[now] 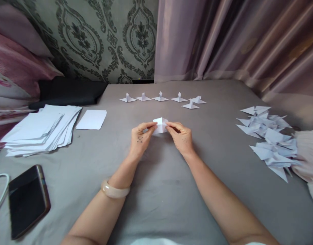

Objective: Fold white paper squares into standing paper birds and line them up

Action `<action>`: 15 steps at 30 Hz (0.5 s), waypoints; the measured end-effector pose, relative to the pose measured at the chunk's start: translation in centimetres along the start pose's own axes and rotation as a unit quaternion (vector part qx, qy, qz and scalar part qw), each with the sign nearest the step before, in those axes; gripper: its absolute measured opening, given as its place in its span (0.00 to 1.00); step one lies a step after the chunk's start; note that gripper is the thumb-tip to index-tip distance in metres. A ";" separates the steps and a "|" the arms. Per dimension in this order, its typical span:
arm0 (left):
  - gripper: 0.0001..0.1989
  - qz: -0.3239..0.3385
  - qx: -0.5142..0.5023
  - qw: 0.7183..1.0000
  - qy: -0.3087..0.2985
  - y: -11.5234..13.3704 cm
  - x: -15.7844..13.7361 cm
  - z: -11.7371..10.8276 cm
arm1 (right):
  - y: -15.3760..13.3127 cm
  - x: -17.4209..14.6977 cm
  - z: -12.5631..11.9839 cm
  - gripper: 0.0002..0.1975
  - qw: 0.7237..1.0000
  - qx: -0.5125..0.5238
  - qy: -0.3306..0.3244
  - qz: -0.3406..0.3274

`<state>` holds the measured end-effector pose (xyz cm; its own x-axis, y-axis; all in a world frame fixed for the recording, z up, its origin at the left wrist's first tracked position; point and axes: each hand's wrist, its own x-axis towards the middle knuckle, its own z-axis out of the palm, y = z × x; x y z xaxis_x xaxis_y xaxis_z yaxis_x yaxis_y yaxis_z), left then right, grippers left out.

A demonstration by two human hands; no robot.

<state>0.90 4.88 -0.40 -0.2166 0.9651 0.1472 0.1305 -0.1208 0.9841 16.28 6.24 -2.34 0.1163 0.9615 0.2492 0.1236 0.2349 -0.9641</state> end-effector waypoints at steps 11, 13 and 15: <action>0.05 0.033 0.022 0.999 0.007 -0.3 0.1 0.0 | -0.1 0.0 0.1 0.08 1.000 -0.011 -0.004 0.004; 0.05 0.032 0.019 0.999 0.008 -0.2 0.1 0.1 | 0.0 0.1 0.1 0.07 1.000 -0.008 -0.004 0.002; 0.05 0.016 0.008 1.000 0.008 -0.1 0.1 0.2 | 0.0 0.1 0.1 0.07 1.000 0.001 -0.003 0.002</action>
<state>1.02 5.00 -0.55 -0.2274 0.9571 0.1798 0.1525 -0.1474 0.9772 16.17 6.35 -2.36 0.1103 0.9633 0.2448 0.1214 0.2314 -0.9653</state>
